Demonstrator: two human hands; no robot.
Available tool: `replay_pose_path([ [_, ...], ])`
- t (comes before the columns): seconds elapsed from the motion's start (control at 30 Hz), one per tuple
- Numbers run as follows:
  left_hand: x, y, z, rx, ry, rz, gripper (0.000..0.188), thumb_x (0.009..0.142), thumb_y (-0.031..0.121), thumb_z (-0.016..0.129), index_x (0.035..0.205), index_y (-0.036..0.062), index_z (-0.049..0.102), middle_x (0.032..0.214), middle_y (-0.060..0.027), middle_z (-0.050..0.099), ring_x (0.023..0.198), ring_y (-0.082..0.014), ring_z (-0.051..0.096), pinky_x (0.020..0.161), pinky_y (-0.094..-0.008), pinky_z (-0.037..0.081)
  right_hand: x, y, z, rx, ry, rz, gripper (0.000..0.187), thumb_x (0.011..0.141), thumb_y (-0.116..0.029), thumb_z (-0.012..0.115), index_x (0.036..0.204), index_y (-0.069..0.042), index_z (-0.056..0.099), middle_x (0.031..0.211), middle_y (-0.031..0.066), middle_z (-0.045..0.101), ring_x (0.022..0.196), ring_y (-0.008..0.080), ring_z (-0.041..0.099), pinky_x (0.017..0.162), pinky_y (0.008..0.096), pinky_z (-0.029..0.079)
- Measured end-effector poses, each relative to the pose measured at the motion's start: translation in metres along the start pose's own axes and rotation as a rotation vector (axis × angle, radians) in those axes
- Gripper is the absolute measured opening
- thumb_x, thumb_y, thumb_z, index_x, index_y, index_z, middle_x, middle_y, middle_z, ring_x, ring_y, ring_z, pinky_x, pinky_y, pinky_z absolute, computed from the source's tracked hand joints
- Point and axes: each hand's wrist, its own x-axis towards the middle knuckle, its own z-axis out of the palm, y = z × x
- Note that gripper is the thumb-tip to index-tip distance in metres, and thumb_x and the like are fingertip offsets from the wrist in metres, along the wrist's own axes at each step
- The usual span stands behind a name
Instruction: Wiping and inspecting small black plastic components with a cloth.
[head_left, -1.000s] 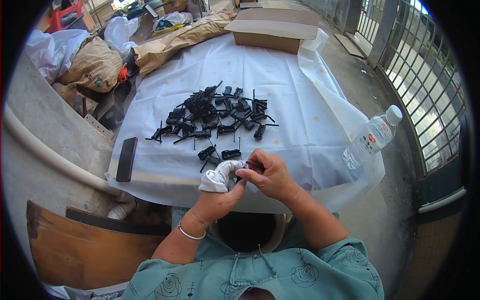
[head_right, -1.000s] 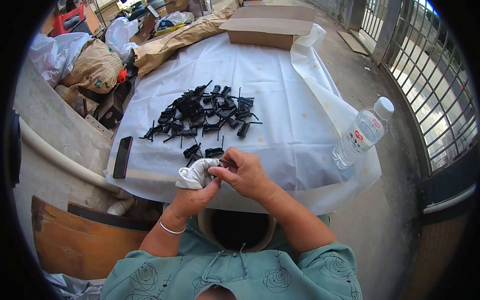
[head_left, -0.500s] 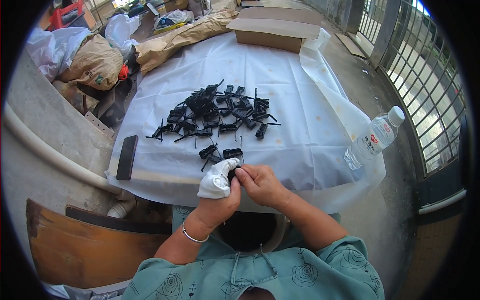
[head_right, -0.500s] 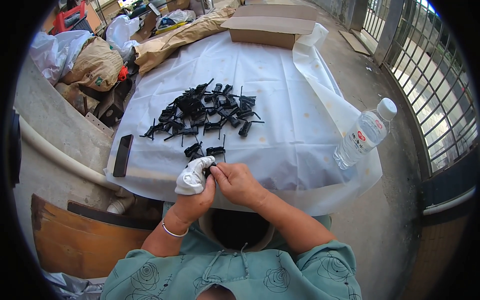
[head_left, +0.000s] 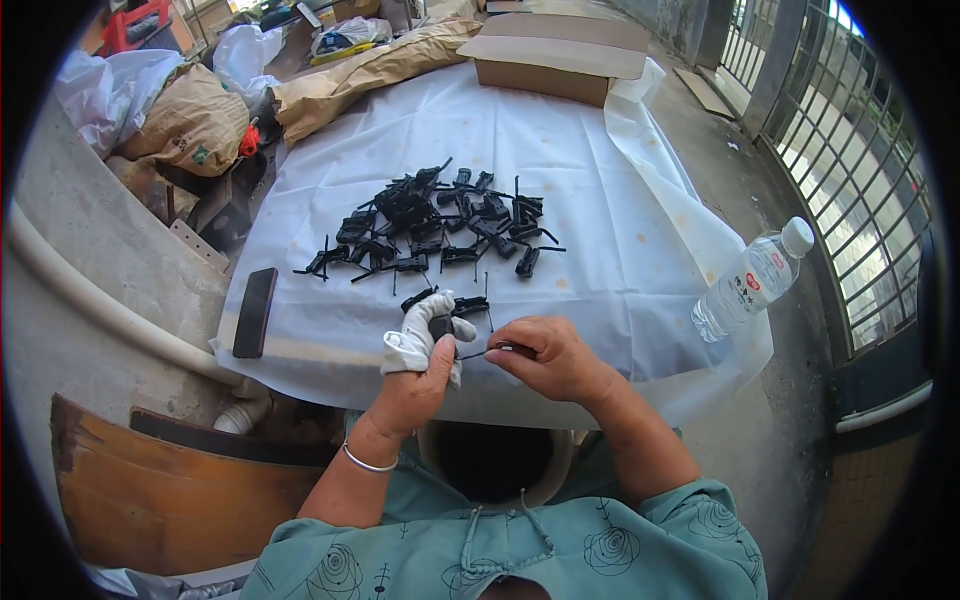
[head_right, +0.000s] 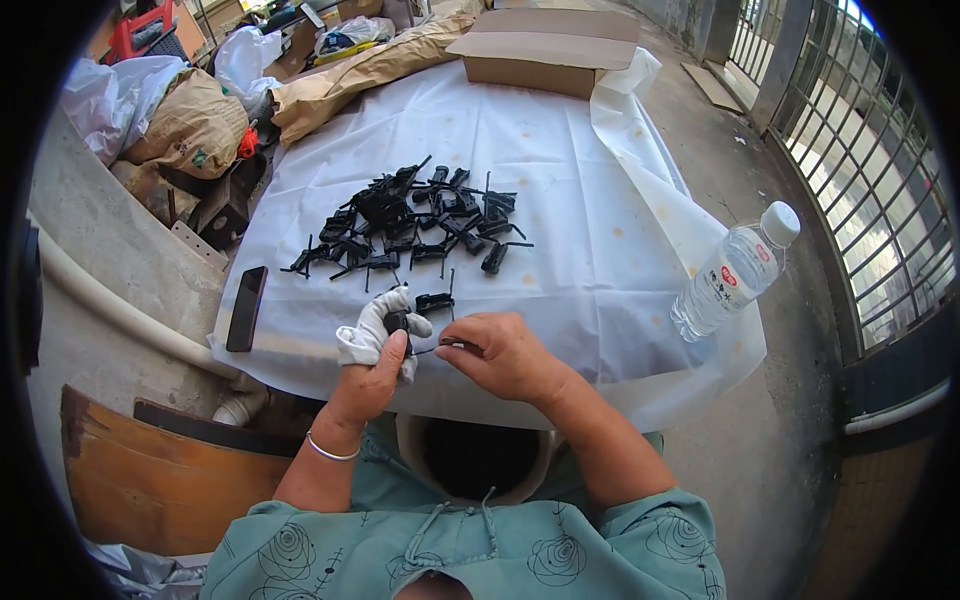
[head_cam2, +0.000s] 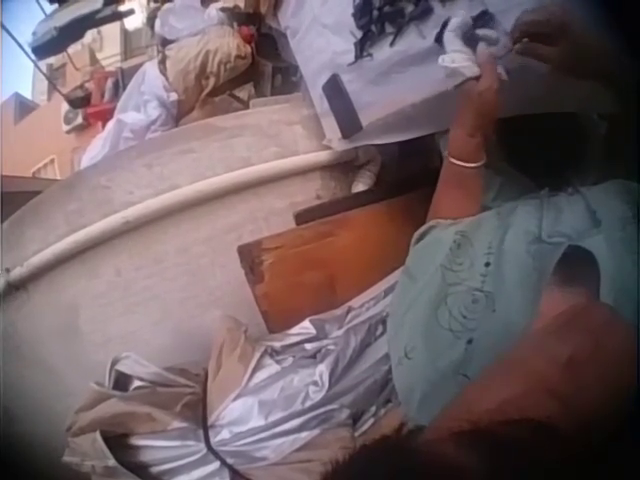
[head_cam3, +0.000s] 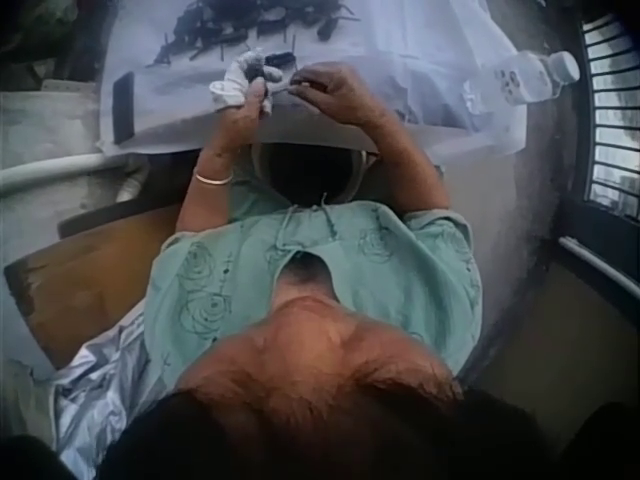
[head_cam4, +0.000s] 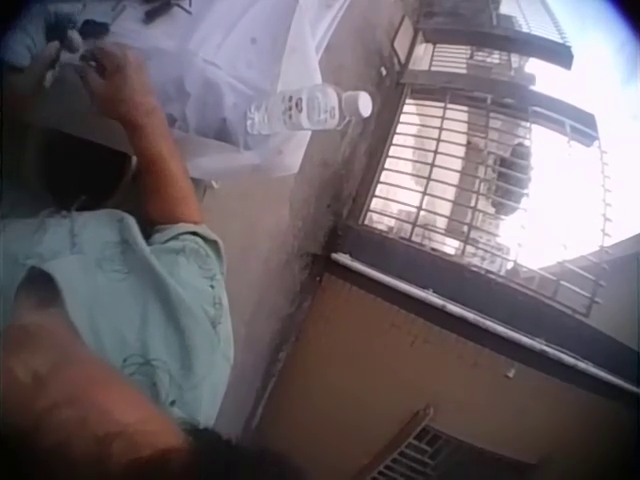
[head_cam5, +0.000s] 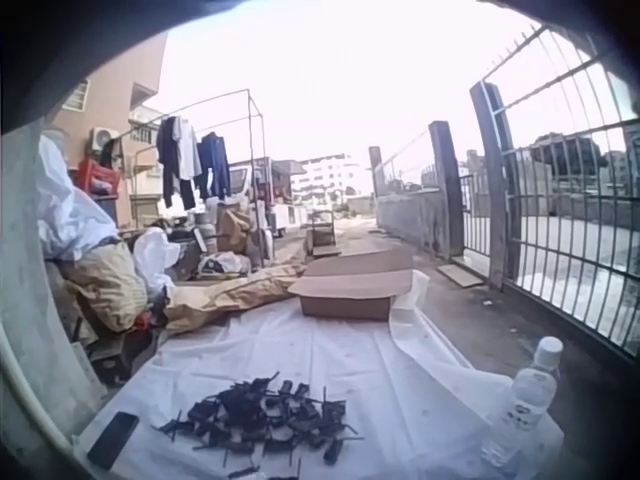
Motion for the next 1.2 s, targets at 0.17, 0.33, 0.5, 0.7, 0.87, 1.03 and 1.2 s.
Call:
replay_pose_path([
  [0.17,-0.005,0.000,0.010,0.137,-0.122,0.018,0.027,0.088,0.006,0.039,0.115,0.0023,0.042,0.088,-0.0015,0.048,0.066,-0.0047,0.042,0.060,-0.0189,0.039,0.003,-0.002,0.012,0.068,0.131,-0.032,0.011,0.077,-0.010,0.066,0.079,-0.002,0.060,0.063,0.0078,0.056,0.052,0.0161,0.051,0.051,0.0269,0.042],
  [0.33,-0.005,-0.008,0.011,0.215,-0.095,0.071,0.026,0.083,0.002,0.040,0.109,0.0007,0.044,0.089,-0.0027,0.047,0.080,-0.0098,0.044,0.073,-0.0240,0.041,0.003,-0.007,0.011,0.155,0.109,0.094,0.015,0.084,-0.013,0.060,0.076,-0.002,0.056,0.059,0.0082,0.052,0.051,0.0177,0.044,0.051,0.0280,0.040],
  [0.5,-0.002,-0.011,0.015,0.443,-0.018,0.256,0.024,0.080,0.003,0.042,0.104,-0.0002,0.045,0.081,-0.0083,0.050,0.073,-0.0184,0.050,0.068,-0.0301,0.044,0.003,-0.005,0.017,0.122,-0.008,0.041,0.022,0.089,-0.015,0.051,0.072,0.000,0.052,0.057,0.0122,0.046,0.051,0.0225,0.040,0.051,0.0317,0.038],
  [0.7,-0.012,-0.007,0.012,0.693,0.007,0.232,0.026,0.079,0.008,0.047,0.104,-0.0009,0.046,0.085,-0.0173,0.054,0.076,-0.0323,0.054,0.070,-0.0341,0.044,0.004,-0.009,0.027,0.116,0.006,0.092,0.022,0.088,-0.016,0.048,0.074,0.000,0.054,0.064,0.0199,0.053,0.060,0.0376,0.050,0.055,0.0390,0.041],
  [0.87,-0.017,0.006,-0.005,0.768,-0.198,0.274,0.034,0.083,0.015,0.052,0.112,-0.0025,0.048,0.098,-0.0195,0.057,0.086,-0.0334,0.057,0.076,-0.0333,0.046,0.017,-0.001,-0.006,-0.106,-0.191,0.139,0.013,0.086,-0.011,0.049,0.085,-0.001,0.057,0.067,0.0158,0.057,0.057,0.0303,0.052,0.055,0.0357,0.042],
  [1.03,-0.007,0.008,-0.012,0.621,-0.192,0.053,0.030,0.085,0.013,0.053,0.111,-0.0022,0.053,0.100,-0.0190,0.058,0.086,-0.0274,0.059,0.077,-0.0327,0.047,0.029,0.029,0.006,-0.669,0.106,0.139,0.023,0.078,-0.008,0.051,0.100,-0.009,0.056,0.075,0.0121,0.060,0.067,0.0316,0.060,0.059,0.0401,0.048],
  [1.2,-0.001,-0.002,-0.001,0.357,0.159,-0.023,0.031,0.085,0.012,0.055,0.110,-0.0046,0.050,0.094,-0.0175,0.058,0.083,-0.0235,0.058,0.072,-0.0316,0.048,0.028,0.022,0.008,-0.791,-0.054,-0.014,0.013,0.076,-0.008,0.050,0.088,-0.010,0.055,0.072,0.0092,0.056,0.066,0.0271,0.060,0.055,0.0386,0.047],
])
